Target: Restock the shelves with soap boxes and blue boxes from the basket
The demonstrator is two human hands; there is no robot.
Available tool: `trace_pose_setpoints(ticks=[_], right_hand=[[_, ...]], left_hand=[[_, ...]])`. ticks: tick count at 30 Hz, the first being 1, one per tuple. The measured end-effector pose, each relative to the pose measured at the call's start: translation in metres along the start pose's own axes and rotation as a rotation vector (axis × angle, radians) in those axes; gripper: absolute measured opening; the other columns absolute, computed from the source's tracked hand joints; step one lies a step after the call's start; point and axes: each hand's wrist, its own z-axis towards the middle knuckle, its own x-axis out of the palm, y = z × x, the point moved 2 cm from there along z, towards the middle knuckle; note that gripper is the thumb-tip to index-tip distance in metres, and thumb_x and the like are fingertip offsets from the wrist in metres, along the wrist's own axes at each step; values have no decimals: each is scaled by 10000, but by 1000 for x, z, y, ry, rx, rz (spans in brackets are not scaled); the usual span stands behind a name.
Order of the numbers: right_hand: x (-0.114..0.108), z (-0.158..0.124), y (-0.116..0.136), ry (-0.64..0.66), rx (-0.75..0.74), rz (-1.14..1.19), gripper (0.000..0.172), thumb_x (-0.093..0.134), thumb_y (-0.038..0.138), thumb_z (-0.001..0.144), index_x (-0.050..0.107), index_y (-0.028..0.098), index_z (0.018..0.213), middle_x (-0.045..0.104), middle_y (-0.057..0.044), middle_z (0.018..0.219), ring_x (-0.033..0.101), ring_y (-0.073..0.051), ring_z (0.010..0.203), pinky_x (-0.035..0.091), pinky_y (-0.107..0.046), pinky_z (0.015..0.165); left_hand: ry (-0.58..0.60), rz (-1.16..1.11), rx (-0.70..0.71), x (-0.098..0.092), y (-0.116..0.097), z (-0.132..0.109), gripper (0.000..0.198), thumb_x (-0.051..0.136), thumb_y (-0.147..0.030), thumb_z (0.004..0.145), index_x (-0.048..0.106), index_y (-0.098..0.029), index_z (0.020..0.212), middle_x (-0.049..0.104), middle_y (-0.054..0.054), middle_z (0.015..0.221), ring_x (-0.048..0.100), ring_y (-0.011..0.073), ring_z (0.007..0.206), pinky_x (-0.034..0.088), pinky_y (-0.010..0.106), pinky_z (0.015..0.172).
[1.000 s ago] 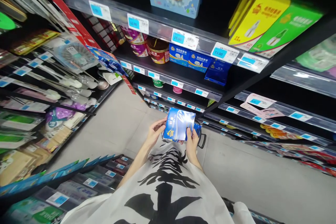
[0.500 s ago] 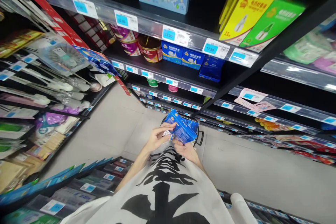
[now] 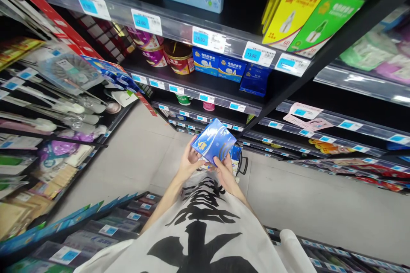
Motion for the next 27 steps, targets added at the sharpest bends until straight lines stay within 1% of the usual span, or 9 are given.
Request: trace_pose_setpoints(ticks=[2,4,6,8,10,12,16,20,27], right_hand=[[4,-2,1,-12,-28,-60,578,876,482,780,617,315,1268,803,-17,1042,761,-197,725,629,-344,641],[6,-5,2,-22,-49,-124,572,911,444,747,647,270,1223,815,-45,1034,784,-236,830,661,-407,787],[7,-8,4,-23,-71,-190,518,925,439,724,679,233,1131,819,-75,1059,783,-271,948,649,-460,927],[8,-9,6,-5,-91,-244,457,917,456,725,693,220,1045,818,-92,1067,772,-285,1002,631,-478,989],[9,-9,8,28,-102,-284,424,913,468,722,698,218,988,818,-92,1019,767,-279,970,639,-469,954],[9,-9,8,49,-101,-311,418,923,472,700,706,221,954,813,-77,943,760,-263,902,653,-446,876],[8,-8,7,49,-63,-342,433,966,456,612,721,223,882,798,-51,835,744,-231,787,656,-403,768],[8,-8,5,51,-25,-362,449,999,405,542,723,214,841,798,-62,819,740,-225,747,652,-384,740],[8,-7,4,59,-20,-371,479,1003,407,550,714,219,882,801,-61,856,753,-228,792,656,-384,768]], left_hand=[[-88,3,-49,-1,-1,4,954,958,-427,763,493,-278,1582,692,135,1422,715,282,1220,600,370,1029],[-147,-19,-68,-1,-4,8,858,909,-442,823,514,-274,1566,709,120,1398,721,273,1208,601,366,1027],[-182,-53,-80,-1,-8,11,838,896,-464,831,529,-272,1560,718,108,1390,720,276,1215,599,367,1032],[-213,-75,-89,-2,-10,13,846,898,-485,823,541,-262,1557,735,103,1361,722,282,1215,593,372,1040],[-240,-86,-91,-5,-11,15,861,900,-511,811,550,-253,1553,756,98,1318,727,285,1203,589,377,1041],[-258,-85,-82,-8,-10,16,868,902,-528,803,559,-249,1549,766,91,1293,730,283,1188,589,374,1032],[-281,-67,-64,-13,-9,17,854,899,-542,801,581,-238,1533,766,88,1289,728,285,1185,589,383,1038],[-295,-86,-69,-15,-8,18,831,901,-542,799,604,-236,1512,778,89,1261,739,287,1166,604,391,1033],[-281,-129,-78,-16,-8,18,833,909,-524,800,600,-235,1518,784,97,1258,750,285,1145,613,402,1036]])
